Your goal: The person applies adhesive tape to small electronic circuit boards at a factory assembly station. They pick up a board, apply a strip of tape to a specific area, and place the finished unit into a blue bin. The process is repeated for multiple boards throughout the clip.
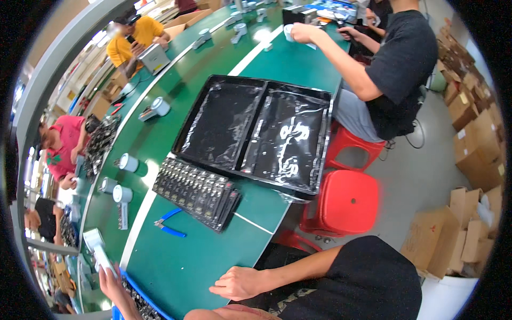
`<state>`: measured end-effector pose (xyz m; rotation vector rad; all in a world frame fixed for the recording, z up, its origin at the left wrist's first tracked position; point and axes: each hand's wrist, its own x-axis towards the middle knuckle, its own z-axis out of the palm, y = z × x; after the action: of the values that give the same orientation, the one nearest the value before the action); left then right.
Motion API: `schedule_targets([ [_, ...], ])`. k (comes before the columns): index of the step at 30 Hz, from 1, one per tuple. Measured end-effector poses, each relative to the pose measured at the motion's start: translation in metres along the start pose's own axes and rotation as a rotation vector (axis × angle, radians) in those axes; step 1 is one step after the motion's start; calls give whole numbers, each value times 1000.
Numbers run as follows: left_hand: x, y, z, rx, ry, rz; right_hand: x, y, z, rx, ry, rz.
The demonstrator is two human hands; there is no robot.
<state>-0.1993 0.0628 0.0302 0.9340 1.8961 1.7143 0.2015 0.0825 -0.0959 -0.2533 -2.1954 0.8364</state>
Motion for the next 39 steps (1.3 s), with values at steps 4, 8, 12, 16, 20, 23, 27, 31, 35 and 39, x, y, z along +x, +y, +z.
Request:
schedule_targets([
  [4, -128, 34, 31, 528, -91, 68, -1, -2, -1, 94, 99, 7],
  [8, -201, 6, 45, 548, -210, -23, -1, -2, 0, 59, 219, -28],
  [12, -226, -19, 58, 541, -302, 42, -4, -1, 0, 61, 194, -19],
  [16, -226, -34, 62, 581, -332, 307, -4, -2, -2, 16, 140, -19],
  [20, -217, -20, 64, 679, -355, 415, -1, 1, 0, -142, 53, -60],
  [23, -212, -35, 54, 659, -213, 416, 9, -6, -5, -237, -32, -94],
  [27, -196, -18, 81, 518, -42, 296, 22, -9, -10, -191, 28, -4],
  [31, -196, -13, 92, 474, -84, 366, 22, -10, -17, -115, 0, 66],
  [35, -199, -12, 93, 488, -67, 385, 28, -15, -17, -39, 37, 161],
  [39, -195, -8, 100, 449, -48, 375, 34, -18, -18, 6, 53, 199],
])
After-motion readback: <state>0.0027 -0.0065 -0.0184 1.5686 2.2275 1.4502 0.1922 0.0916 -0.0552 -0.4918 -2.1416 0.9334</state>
